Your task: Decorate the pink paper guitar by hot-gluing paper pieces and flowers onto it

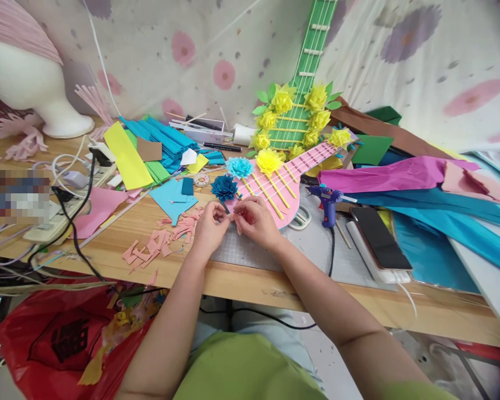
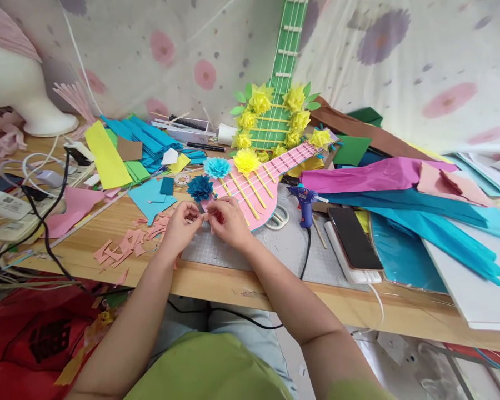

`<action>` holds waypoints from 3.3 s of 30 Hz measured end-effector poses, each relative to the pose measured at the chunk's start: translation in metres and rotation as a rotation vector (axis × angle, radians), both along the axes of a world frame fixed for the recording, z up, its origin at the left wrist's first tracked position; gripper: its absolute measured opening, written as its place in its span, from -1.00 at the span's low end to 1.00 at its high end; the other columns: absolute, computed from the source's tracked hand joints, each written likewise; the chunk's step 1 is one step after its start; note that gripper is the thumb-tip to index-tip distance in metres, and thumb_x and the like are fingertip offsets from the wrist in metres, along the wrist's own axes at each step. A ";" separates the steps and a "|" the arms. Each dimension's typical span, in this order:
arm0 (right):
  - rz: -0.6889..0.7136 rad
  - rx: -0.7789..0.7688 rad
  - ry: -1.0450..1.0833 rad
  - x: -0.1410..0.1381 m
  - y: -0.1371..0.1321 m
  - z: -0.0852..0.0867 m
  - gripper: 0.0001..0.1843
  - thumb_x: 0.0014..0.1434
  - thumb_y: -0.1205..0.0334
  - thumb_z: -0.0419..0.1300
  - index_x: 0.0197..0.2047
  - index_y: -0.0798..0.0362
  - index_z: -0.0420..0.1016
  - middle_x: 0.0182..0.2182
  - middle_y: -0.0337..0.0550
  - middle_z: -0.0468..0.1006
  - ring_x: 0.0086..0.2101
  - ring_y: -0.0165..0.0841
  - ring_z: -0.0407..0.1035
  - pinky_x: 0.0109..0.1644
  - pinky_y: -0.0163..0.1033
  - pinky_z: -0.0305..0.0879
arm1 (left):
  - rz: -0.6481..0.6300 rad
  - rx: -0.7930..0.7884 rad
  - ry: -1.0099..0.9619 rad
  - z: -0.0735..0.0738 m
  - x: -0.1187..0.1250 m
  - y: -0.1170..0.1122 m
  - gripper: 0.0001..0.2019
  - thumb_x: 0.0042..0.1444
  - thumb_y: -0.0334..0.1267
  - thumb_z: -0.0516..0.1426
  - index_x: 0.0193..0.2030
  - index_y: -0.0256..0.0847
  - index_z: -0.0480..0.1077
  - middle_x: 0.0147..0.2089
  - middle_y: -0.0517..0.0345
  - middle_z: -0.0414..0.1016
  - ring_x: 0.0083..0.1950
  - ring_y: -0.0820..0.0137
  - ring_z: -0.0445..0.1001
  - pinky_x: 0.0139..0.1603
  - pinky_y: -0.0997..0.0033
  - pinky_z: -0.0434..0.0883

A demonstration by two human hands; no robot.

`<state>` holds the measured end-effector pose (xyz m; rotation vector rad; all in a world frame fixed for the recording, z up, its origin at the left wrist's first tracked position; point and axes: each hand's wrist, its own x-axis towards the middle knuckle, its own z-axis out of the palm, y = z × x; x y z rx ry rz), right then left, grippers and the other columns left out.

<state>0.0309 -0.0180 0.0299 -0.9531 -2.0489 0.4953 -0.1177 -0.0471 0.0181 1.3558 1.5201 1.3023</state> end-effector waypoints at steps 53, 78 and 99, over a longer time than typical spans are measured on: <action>-0.436 -0.212 -0.134 0.092 0.031 0.026 -0.88 0.01 0.23 0.18 -0.33 0.03 0.45 -0.45 -0.19 0.50 -0.35 -0.28 0.34 -0.23 -0.15 0.23 | 0.345 0.124 -0.372 0.050 0.006 0.014 -0.71 0.02 0.00 0.11 -0.31 -0.19 0.25 -0.24 0.10 0.45 -0.29 0.45 0.43 -0.34 0.48 0.36; -0.548 -0.479 -0.124 0.120 0.016 0.003 -0.73 -0.07 0.08 0.30 -0.43 0.01 0.30 -0.54 -0.28 0.48 -0.47 -0.35 0.36 -0.41 -0.27 0.10 | -0.236 0.087 0.568 0.033 0.113 0.039 -0.78 0.03 -0.52 0.04 -0.17 -0.25 0.34 -0.08 -0.03 0.45 -0.04 0.30 0.41 0.02 0.28 0.34; -0.206 -0.520 0.619 0.111 0.027 -0.006 -0.62 -0.18 0.02 0.35 -0.36 -0.01 0.31 -0.53 -0.31 0.44 -0.50 -0.42 0.35 -0.41 -0.27 0.29 | -0.118 -0.154 -0.209 0.030 0.124 0.052 -0.76 -0.02 -0.44 0.17 -0.26 -0.18 0.18 -0.46 0.28 0.46 -0.50 0.48 0.47 -0.43 0.50 0.39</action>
